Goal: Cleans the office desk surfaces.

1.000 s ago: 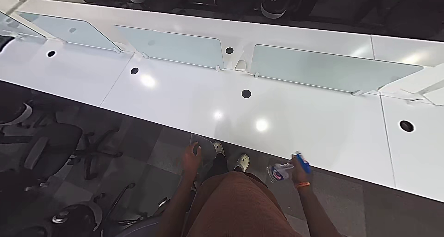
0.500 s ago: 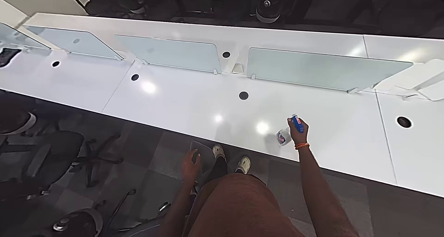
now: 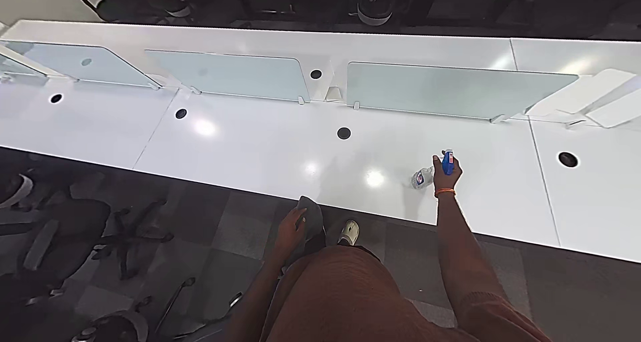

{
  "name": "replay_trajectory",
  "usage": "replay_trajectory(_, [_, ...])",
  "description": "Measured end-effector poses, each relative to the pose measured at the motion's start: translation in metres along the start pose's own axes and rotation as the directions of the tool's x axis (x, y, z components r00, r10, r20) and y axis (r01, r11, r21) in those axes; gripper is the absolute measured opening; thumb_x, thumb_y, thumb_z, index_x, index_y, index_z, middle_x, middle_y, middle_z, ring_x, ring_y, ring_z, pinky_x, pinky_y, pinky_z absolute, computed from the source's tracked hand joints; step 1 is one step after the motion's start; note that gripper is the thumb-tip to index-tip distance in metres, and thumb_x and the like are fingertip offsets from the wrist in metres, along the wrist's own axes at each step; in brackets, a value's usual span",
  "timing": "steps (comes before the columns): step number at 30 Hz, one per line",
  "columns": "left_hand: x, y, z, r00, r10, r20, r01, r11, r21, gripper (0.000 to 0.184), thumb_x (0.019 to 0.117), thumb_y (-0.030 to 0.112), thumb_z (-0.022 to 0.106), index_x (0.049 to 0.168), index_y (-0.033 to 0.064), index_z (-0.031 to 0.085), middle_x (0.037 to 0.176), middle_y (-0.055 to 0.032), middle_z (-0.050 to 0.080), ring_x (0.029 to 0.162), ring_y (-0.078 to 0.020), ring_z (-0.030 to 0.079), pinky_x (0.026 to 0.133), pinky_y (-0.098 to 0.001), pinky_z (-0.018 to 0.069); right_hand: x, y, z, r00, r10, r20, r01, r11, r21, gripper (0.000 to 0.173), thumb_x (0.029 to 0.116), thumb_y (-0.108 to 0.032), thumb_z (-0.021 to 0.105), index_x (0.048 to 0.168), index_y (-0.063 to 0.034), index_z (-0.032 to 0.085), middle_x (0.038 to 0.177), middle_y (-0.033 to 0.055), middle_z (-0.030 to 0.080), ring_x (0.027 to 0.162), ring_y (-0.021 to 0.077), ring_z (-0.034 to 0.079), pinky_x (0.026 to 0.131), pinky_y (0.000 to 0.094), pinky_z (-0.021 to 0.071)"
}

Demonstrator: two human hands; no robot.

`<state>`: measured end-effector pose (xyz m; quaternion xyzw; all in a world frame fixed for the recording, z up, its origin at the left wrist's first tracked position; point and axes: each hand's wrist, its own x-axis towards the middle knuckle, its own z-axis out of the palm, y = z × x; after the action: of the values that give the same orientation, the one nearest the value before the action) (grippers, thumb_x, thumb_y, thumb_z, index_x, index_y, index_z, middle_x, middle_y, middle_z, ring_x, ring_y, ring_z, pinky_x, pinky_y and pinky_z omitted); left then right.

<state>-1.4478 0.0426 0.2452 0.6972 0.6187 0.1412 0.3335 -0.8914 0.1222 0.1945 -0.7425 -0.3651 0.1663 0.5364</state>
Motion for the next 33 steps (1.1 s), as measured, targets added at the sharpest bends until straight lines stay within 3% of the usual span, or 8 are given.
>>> replay_trajectory(8, [0.025,0.045,0.019,0.961,0.178,0.210,-0.184,0.983,0.010,0.038,0.1030,0.019,0.050,0.138,0.0123,0.064,0.144,-0.0122,0.060,0.134,-0.0253,0.057,0.113,-0.0440,0.0453,-0.078,0.010,-0.013,0.982,0.162,-0.091,-0.166,0.986,-0.034,0.116,0.0799,-0.025,0.087,0.160,0.0048,0.008,0.161,0.0303,0.028,0.149,0.0366,0.034,0.122,0.0449,0.0337])
replay_trajectory(13, [0.029,0.057,0.033,0.893,0.329,0.307,-0.318,0.944,-0.086,0.035,0.1027,0.014,0.050,0.132,0.0121,0.068,0.144,-0.0083,0.061,0.132,-0.0204,0.059,0.112,-0.0407,0.0464,-0.187,0.017,0.004,0.935,0.220,0.277,-0.182,0.971,-0.157,0.077,0.0949,-0.030,0.070,0.154,0.0021,0.034,0.158,0.0245,0.040,0.145,0.0352,0.042,0.113,0.0503,0.0434])
replay_trajectory(19, [0.031,0.074,0.043,0.719,0.612,0.329,-0.482,0.781,-0.398,0.029,0.1000,0.007,0.057,0.124,0.0076,0.073,0.138,-0.0115,0.066,0.132,-0.0184,0.059,0.114,-0.0378,0.0468,-0.226,-0.040,0.044,0.604,0.010,0.797,0.103,0.991,-0.090,0.067,0.0917,-0.048,0.066,0.145,-0.0096,0.054,0.152,0.0088,0.053,0.147,0.0279,0.040,0.124,0.0503,0.0294])
replay_trajectory(21, [0.035,0.077,0.044,0.719,0.626,0.301,-0.467,0.757,-0.457,0.029,0.1002,0.009,0.058,0.125,0.0059,0.072,0.138,-0.0135,0.065,0.131,-0.0197,0.060,0.113,-0.0376,0.0472,-0.214,-0.063,0.045,0.554,0.058,0.831,-0.040,0.998,-0.042,0.037,0.0950,-0.033,0.068,0.123,-0.0083,0.068,0.119,0.0058,0.071,0.115,0.0149,0.064,0.105,0.0381,0.0495])
replay_trajectory(24, [0.042,0.081,0.046,0.832,0.541,0.126,-0.377,0.717,-0.586,0.025,0.0955,0.008,0.065,0.118,-0.0001,0.073,0.123,-0.0147,0.071,0.119,-0.0176,0.066,0.106,-0.0352,0.0521,-0.185,-0.093,0.046,0.536,0.046,0.843,-0.172,0.984,0.056,0.017,0.0972,-0.020,0.067,0.105,-0.0048,0.070,0.091,0.0025,0.072,0.083,0.0061,0.068,0.081,0.0270,0.0577])
replay_trajectory(28, [0.076,0.104,0.047,0.928,0.373,0.009,-0.240,0.615,-0.751,0.020,0.0916,0.000,0.065,0.110,-0.0038,0.072,0.116,-0.0128,0.072,0.109,-0.0137,0.068,0.097,-0.0323,0.0570,-0.122,-0.130,0.076,0.479,0.103,0.872,0.037,0.990,-0.137,0.028,0.0995,-0.032,0.064,0.110,-0.0072,0.070,0.096,0.0068,0.072,0.090,0.0146,0.068,0.087,0.0377,0.0555])
replay_trajectory(31, [0.135,0.072,0.076,0.927,0.339,0.161,-0.190,0.794,-0.577,0.026,0.0971,0.012,0.062,0.121,0.0069,0.073,0.143,-0.0131,0.059,0.110,-0.0172,0.068,0.088,-0.0319,0.0599,-0.079,-0.105,0.126,0.566,0.191,0.802,0.264,0.879,-0.396,0.034,0.0998,-0.037,0.064,0.122,-0.0126,0.070,0.117,0.0104,0.072,0.113,0.0265,0.066,0.104,0.0516,0.0477])
replay_trajectory(33, [0.171,0.023,0.107,0.889,0.344,0.302,-0.244,0.915,-0.322,0.034,0.1002,0.019,0.056,0.132,0.0149,0.069,0.159,-0.0105,0.044,0.121,-0.0197,0.064,0.097,-0.0354,0.0557,-0.072,-0.065,0.161,0.648,0.242,0.722,0.327,0.768,-0.551,0.043,0.0991,-0.030,0.064,0.140,-0.0176,0.060,0.146,0.0086,0.057,0.137,0.0320,0.050,0.116,0.0600,0.0329])
